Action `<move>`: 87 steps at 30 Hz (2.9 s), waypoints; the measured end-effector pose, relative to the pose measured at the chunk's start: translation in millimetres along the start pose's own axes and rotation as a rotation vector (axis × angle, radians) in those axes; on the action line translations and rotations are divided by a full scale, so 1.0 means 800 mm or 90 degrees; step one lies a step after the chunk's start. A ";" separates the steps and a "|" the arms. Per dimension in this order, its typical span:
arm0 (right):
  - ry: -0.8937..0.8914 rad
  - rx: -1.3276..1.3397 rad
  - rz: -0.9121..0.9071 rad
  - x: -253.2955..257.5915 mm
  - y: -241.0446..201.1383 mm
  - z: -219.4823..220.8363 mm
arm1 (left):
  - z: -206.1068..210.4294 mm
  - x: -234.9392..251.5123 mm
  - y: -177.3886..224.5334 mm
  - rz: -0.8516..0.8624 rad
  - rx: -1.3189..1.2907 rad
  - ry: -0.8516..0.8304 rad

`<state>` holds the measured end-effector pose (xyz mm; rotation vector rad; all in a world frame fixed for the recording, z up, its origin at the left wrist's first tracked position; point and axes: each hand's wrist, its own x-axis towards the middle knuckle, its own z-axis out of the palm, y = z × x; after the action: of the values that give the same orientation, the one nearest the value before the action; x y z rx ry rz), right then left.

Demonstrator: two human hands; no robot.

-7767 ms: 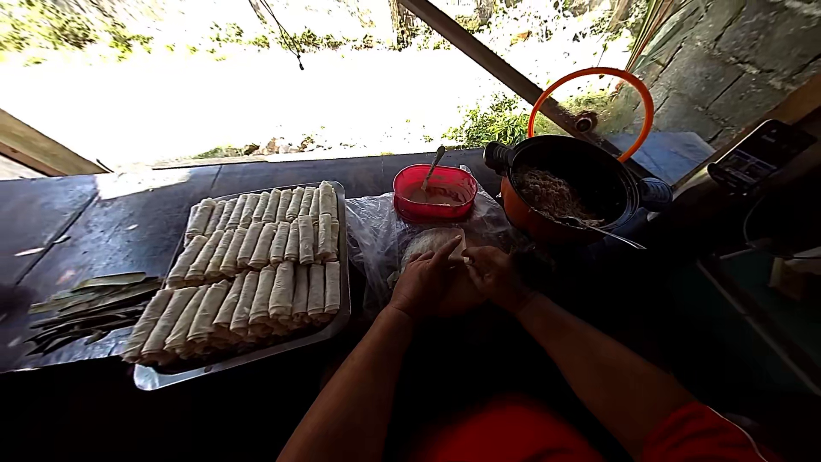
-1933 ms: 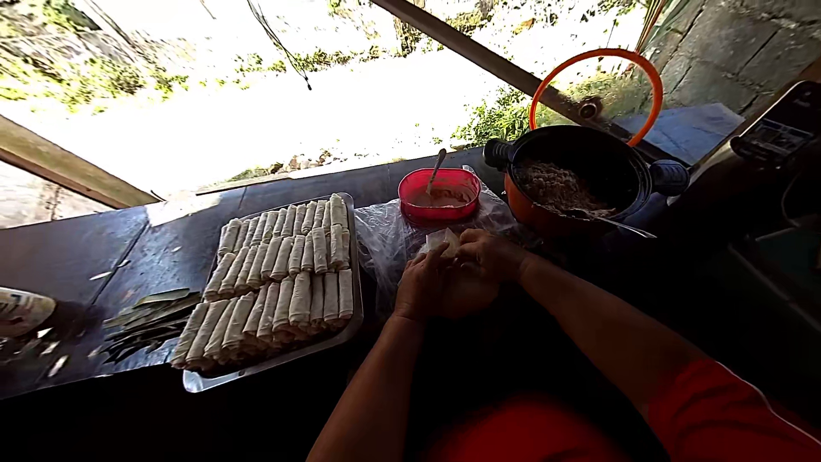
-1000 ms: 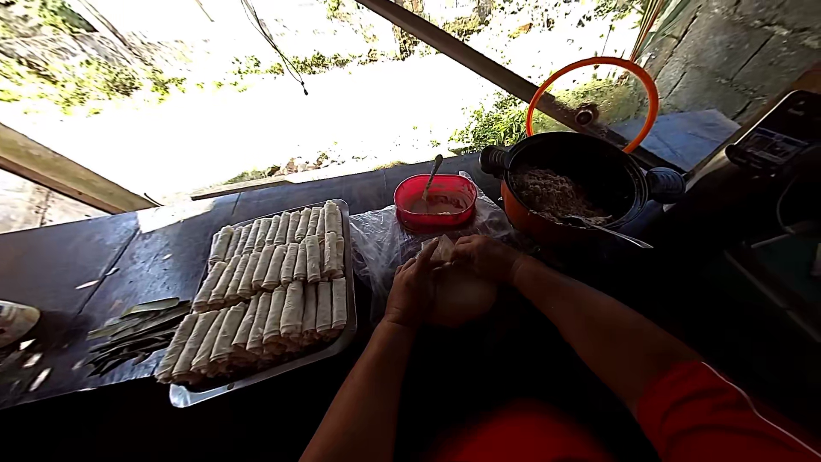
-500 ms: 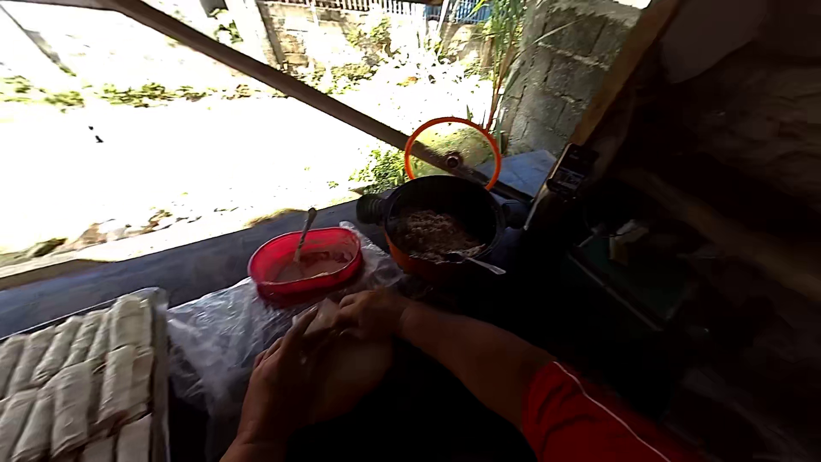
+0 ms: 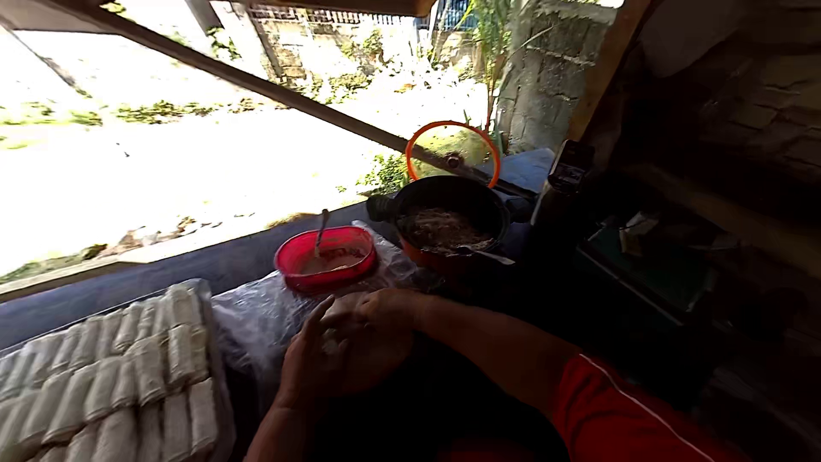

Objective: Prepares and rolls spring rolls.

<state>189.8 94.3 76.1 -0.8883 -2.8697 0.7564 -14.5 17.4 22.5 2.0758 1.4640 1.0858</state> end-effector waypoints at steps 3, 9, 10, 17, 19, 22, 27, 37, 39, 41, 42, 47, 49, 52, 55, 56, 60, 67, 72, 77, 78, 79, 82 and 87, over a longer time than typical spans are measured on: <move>0.003 -0.005 0.007 -0.009 0.006 0.011 | -0.003 0.000 -0.020 -0.017 -0.186 0.017; 0.036 0.000 -0.046 -0.035 0.017 0.029 | -0.001 0.002 -0.025 -0.059 -0.277 0.071; 0.041 0.004 -0.056 -0.037 0.018 0.030 | -0.001 -0.001 -0.024 -0.041 -0.265 0.077; 0.040 0.043 -0.058 -0.040 0.024 0.030 | 0.022 -0.031 0.017 0.046 0.047 -0.007; 0.043 0.038 -0.060 -0.039 0.026 0.032 | 0.029 -0.034 0.015 0.030 0.065 0.010; 0.079 0.035 -0.069 -0.042 0.030 0.038 | 0.032 -0.034 0.011 0.025 0.062 0.030; 0.165 0.068 -0.055 -0.053 0.027 0.046 | 0.033 -0.037 0.009 0.003 0.063 0.035; 0.164 0.047 -0.075 -0.051 0.032 0.048 | 0.033 -0.037 0.010 0.052 0.081 0.053; 0.156 0.045 -0.072 -0.049 0.032 0.047 | 0.030 -0.036 0.012 0.056 0.094 0.054; 0.160 0.044 -0.072 -0.049 0.033 0.048 | 0.029 -0.037 0.012 0.054 0.110 0.051; 0.169 0.044 -0.075 -0.048 0.035 0.050 | 0.028 -0.038 0.011 0.051 0.115 0.051; 0.177 0.046 -0.054 -0.047 0.036 0.054 | 0.031 -0.040 0.008 0.045 0.135 0.060; 0.177 0.041 -0.054 -0.047 0.037 0.053 | 0.032 -0.040 0.009 0.045 0.140 0.060; 0.169 0.033 -0.062 -0.047 0.037 0.050 | 0.031 -0.041 0.010 0.047 0.144 0.059; 0.114 0.058 -0.057 -0.044 0.035 0.030 | 0.035 -0.040 0.008 0.042 0.139 0.071; 0.112 0.075 -0.056 -0.040 0.033 0.020 | 0.035 -0.040 0.007 0.037 0.136 0.074; 0.245 -0.015 0.001 -0.009 0.024 -0.019 | 0.035 -0.040 0.009 0.014 0.128 0.071; 0.158 -0.269 0.240 0.062 0.022 -0.052 | 0.035 -0.038 0.012 -0.007 0.128 0.053; 0.091 -0.291 0.357 0.085 0.010 -0.049 | 0.035 -0.038 0.011 -0.002 0.120 0.065; 0.051 -0.246 0.431 0.097 0.004 -0.055 | 0.036 -0.037 0.011 -0.006 0.111 0.062; 0.028 -0.243 0.440 0.098 0.002 -0.059 | 0.036 -0.036 0.012 -0.008 0.111 0.059; 0.013 -0.236 0.446 0.098 0.000 -0.062 | 0.035 -0.036 0.013 -0.011 0.109 0.057; 0.043 -0.150 0.433 0.095 0.011 -0.064 | 0.035 -0.036 0.014 -0.021 0.109 0.047; 0.202 0.183 0.341 0.084 0.036 -0.062 | 0.036 -0.037 0.012 -0.022 0.108 0.047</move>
<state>157.7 173.4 99.9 -1.5830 -2.1913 0.9287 8.9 -9.6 -0.2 2.1351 1.6734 1.0700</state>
